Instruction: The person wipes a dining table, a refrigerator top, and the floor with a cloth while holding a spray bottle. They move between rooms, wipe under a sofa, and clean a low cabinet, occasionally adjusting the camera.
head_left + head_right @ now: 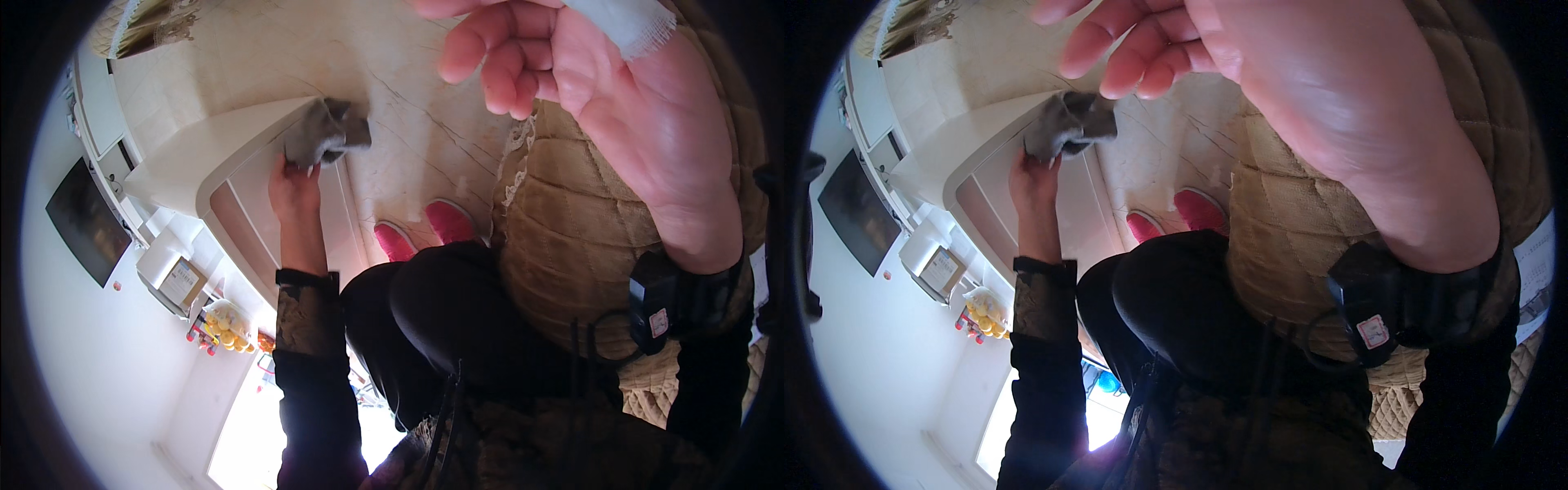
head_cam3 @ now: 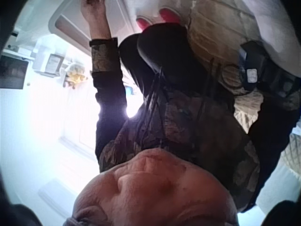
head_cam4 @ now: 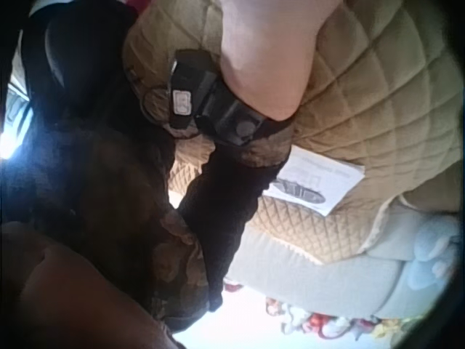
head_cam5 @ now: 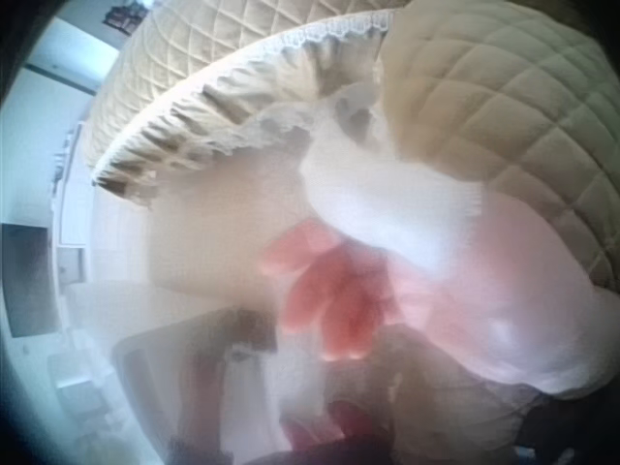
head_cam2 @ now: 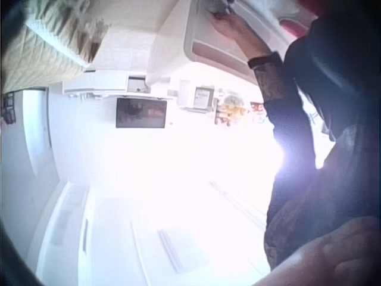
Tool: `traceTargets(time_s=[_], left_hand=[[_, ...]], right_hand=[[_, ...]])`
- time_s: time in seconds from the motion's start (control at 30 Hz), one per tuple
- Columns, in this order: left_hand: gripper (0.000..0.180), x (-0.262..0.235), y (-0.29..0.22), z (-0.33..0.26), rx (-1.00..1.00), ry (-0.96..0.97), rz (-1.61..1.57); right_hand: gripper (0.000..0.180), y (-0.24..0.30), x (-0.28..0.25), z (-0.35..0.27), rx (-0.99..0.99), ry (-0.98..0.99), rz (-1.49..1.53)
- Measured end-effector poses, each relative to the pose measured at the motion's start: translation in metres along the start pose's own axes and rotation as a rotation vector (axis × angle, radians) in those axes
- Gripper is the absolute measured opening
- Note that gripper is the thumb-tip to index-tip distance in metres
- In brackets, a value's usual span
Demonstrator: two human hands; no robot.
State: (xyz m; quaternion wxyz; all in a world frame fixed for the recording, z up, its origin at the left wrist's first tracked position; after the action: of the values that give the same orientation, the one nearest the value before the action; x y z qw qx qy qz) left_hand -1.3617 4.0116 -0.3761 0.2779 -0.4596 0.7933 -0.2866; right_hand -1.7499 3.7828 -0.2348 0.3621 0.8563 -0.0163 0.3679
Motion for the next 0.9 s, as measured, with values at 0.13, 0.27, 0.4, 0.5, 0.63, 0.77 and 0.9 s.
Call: traceTargets(time_s=[0.13,0.27,0.4,0.5,0.63,0.77,0.9], left_hand=[[0.039,0.014,-0.017,-0.011,-0.005,-0.054,-0.144],[0.042,0.001,-0.039,-0.046,0.021,-0.075,-0.287],[0.043,-0.014,-0.072,-0.090,0.133,-0.032,-0.336],[0.043,-0.025,-0.089,-0.120,0.253,-0.077,-0.300],[0.040,-0.050,-0.085,-0.132,0.306,-0.311,-0.266],[0.037,-0.098,-0.068,-0.127,0.188,-0.425,-0.394],[0.034,-0.161,-0.071,-0.151,0.252,-0.390,0.173]], right_hand=[[0.050,0.001,0.003,0.001,-0.003,-0.006,-0.004],[0.050,0.000,0.005,0.002,-0.001,-0.003,-0.007],[0.050,0.000,0.008,-0.001,-0.014,-0.006,-0.006],[0.050,0.001,0.009,-0.004,-0.028,-0.010,-0.015],[0.050,0.005,0.011,-0.006,-0.057,-0.016,-0.023],[0.052,0.009,0.012,-0.012,-0.007,-0.071,0.004],[0.052,0.014,0.017,-0.015,0.009,-0.068,0.027]])
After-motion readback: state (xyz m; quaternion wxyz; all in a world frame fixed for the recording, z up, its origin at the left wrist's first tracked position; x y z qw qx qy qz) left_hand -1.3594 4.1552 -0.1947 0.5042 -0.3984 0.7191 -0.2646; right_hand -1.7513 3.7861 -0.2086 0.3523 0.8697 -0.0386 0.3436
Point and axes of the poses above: each hand's wrist, its own z-axis towards the middle knuckle, its own x-axis out of the palm, y = z × x, the point moved 8 cm from there along z, towards the middle knuckle, and after that the axes turned 8 degrees about -y, right-handed, at the moved point
